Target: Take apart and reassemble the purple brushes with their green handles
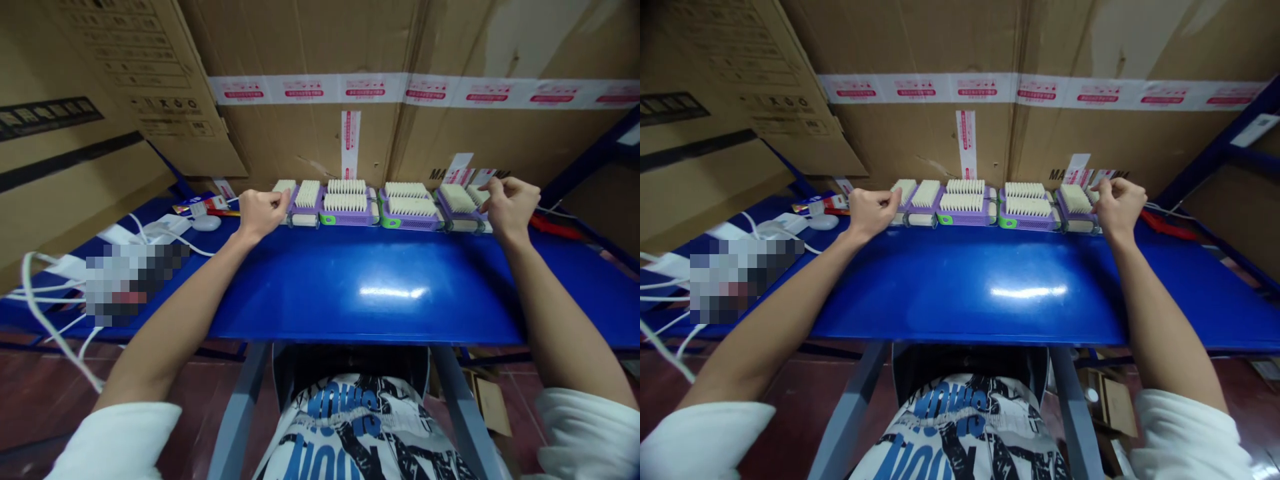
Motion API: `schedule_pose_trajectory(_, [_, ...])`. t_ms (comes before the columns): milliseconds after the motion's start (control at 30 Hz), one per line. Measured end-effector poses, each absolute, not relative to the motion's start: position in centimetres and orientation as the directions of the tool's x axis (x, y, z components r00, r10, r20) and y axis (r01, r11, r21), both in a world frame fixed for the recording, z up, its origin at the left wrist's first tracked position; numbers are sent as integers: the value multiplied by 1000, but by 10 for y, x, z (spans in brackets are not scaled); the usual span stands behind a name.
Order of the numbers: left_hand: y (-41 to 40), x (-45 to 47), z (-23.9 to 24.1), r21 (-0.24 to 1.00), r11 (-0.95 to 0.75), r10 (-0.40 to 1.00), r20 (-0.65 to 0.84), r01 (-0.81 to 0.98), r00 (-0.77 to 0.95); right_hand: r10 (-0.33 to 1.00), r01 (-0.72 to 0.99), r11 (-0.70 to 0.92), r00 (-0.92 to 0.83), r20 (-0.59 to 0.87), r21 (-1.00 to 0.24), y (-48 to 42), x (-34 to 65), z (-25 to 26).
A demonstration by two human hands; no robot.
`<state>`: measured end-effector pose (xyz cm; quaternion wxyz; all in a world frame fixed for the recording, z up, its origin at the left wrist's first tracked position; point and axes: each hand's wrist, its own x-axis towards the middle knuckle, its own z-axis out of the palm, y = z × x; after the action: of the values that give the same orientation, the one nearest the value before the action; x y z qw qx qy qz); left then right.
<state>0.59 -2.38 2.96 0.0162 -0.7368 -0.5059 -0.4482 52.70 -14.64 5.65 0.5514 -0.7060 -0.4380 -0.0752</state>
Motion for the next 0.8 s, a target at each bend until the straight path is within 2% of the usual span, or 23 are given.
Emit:
schedule_pose_trajectory(300, [-21, 3, 31, 336, -469, 762, 621, 817, 182, 577, 713, -6, 575, 580, -701, -150, 522, 58])
schedule_pose_trajectory(467, [-12, 0, 28, 400, -485, 758, 635, 778, 146, 586, 729, -10, 559, 587, -685, -149, 524, 56])
schedule_pose_trajectory(800, [6, -7, 13, 528, -342, 869, 493, 778, 47, 596, 749, 20, 523, 610, -662, -147, 527, 52])
